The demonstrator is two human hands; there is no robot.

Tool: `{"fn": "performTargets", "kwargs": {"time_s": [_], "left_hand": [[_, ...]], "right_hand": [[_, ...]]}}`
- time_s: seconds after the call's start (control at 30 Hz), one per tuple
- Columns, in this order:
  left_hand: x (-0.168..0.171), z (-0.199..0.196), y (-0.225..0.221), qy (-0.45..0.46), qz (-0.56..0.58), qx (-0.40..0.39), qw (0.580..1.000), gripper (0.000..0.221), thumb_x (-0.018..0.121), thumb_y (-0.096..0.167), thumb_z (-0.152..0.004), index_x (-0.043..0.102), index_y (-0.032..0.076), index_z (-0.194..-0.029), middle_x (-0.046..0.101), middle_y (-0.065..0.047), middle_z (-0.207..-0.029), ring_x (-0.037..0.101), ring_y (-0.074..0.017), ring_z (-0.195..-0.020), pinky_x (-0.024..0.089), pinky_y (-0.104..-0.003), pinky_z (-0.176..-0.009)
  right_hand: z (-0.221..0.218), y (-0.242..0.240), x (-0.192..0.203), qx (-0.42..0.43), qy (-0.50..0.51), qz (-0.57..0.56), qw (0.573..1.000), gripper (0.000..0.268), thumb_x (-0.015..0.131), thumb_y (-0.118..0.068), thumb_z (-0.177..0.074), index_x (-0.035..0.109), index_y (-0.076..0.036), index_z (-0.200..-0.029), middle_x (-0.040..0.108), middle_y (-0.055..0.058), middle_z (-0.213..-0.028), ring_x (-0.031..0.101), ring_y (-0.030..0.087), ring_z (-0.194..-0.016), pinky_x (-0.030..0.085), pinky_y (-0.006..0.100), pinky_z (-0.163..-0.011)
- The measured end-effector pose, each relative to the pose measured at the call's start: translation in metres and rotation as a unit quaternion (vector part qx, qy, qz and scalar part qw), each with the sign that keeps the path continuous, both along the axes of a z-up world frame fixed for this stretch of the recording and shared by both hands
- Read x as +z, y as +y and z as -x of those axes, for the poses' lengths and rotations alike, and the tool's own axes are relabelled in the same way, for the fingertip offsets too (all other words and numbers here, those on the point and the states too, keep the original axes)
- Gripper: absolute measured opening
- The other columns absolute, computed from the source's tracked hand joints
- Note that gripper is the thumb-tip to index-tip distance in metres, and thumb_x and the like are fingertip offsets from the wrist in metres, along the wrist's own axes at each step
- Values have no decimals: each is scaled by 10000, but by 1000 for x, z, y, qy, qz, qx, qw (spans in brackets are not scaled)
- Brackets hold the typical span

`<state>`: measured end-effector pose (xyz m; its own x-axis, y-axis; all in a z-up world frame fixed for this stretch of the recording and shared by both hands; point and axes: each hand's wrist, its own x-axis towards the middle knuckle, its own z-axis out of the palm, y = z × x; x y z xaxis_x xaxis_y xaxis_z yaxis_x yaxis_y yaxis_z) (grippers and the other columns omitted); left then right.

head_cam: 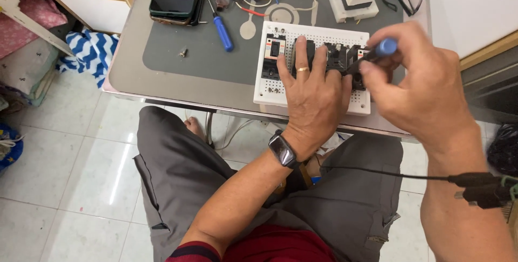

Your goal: Using a screwdriver to tighten screws on circuit breakers mounted on a perforated board.

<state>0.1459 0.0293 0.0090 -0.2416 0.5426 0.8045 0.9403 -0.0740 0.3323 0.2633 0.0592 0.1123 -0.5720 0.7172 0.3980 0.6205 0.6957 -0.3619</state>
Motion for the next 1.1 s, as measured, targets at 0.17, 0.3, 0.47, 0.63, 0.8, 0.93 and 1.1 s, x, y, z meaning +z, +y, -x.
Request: {"fn": "performTargets", "kwargs": {"time_s": [0.17,0.3,0.47,0.63,0.8,0.93,1.1], "left_hand": [[3,-1,4,5,-6,6,1000,223,689,170,-806,573,41,-666,607,-201,-1113,467,-486,-1256,360,-707,-996],[1,3,3,0,1,-1,1000,249,741,194,-797,553,60,-707,614,-170,-1095,475,-470,-1251,370,-699,-995],[4,6,1,-2,8,-8,1000,241,743,215,-791,556,72,-743,600,-157,-1110,460,-462,-1264,363,-693,-1005],[4,8,1,0,-6,-6,1000,207,710,202,-799,551,80,-746,609,-138,-1079,476,-456,-1250,374,-672,-996],[2,21,-3,-40,103,-145,983,264,769,214,-800,599,95,-963,586,-132,-1236,384,-460,-1347,299,-685,-1109],[-5,34,-10,-20,97,-171,980,392,763,174,-834,552,58,-1143,557,-153,-1257,341,-445,-1369,353,-640,-1116],[-13,45,-17,46,66,-182,980,325,704,131,-910,560,-13,-1163,541,-183,-1258,398,-439,-1318,397,-607,-1093]], "right_hand": [[4,19,-18,-16,-20,-148,989,226,747,-161,-1095,589,-37,-991,586,40,-751,559,249,-601,428,383,-594],[8,24,-14,-51,-27,-142,988,264,741,-90,-1121,571,-54,-922,491,21,-589,451,259,-489,415,407,-606],[15,16,12,14,-137,-108,985,64,621,-73,-1030,562,-60,-1053,539,61,-587,511,360,-512,428,468,-585],[25,20,32,35,-236,-5,971,113,560,-66,-957,532,-55,-1067,587,97,-587,596,313,-497,497,460,-578],[24,52,12,41,4,-3,999,211,536,-66,-1079,631,-80,-892,676,-2,-828,603,162,-732,452,369,-724],[48,26,2,56,240,160,956,100,471,-46,-1054,552,-33,-1110,491,54,-670,538,128,-585,532,248,-601],[49,50,5,231,313,420,820,208,497,-164,-979,584,1,-1072,220,-22,-489,182,63,-406,177,214,-403]]}}
